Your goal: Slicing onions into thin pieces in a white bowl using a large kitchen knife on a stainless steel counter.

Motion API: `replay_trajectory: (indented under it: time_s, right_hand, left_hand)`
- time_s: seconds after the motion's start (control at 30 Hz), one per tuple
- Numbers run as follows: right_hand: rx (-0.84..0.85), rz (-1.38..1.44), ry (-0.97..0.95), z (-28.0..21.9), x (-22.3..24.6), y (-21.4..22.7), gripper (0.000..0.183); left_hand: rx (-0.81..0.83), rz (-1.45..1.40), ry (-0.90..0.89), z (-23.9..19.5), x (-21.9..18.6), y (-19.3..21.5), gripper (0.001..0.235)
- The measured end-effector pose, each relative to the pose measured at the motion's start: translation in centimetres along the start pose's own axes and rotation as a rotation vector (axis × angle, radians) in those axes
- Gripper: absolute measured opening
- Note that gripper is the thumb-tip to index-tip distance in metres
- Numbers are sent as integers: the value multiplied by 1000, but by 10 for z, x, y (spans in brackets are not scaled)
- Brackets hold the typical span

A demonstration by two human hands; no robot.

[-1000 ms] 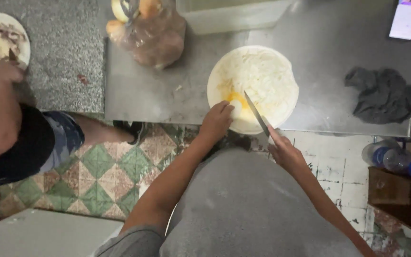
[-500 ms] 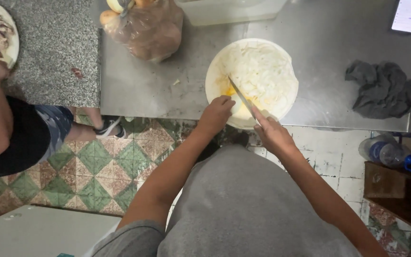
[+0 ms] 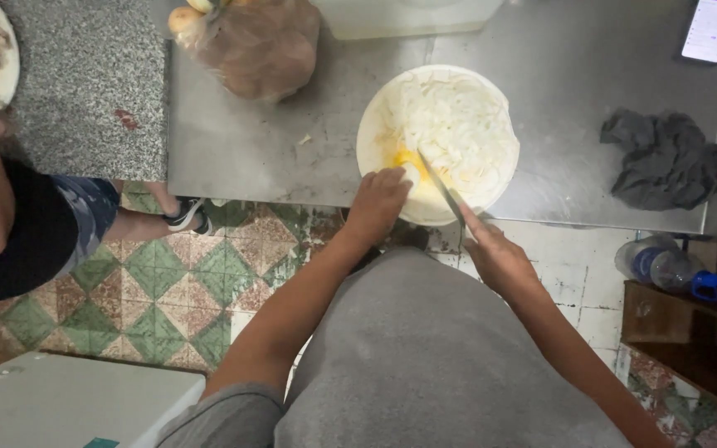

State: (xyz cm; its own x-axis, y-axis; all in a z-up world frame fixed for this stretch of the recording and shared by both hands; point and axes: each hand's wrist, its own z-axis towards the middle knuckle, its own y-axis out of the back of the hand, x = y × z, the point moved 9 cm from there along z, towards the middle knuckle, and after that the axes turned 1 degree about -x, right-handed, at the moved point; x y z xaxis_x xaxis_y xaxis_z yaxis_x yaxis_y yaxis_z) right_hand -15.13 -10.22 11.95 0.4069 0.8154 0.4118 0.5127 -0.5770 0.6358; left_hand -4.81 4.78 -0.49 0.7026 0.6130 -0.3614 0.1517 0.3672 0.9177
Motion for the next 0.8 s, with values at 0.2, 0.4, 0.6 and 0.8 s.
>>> replay_trajectory:
  time_s: [0.2, 0.4, 0.6, 0.8]
  right_hand:
    - [-13, 75, -49, 8, -35, -5, 63]
    - [-50, 191, -128, -1, -48, -7, 65]
    - [-89, 117, -104, 3, -69, -29, 69]
    - [-225, 49, -66, -2, -78, -20, 71]
  left_hand:
    - [147, 202, -379, -13, -42, -62, 10]
    - [73, 192, -444, -22, -54, -67, 6]
    - [145, 152, -367, -22, -48, -73, 5]
    - [256, 43, -219, -11, -47, -56, 7]
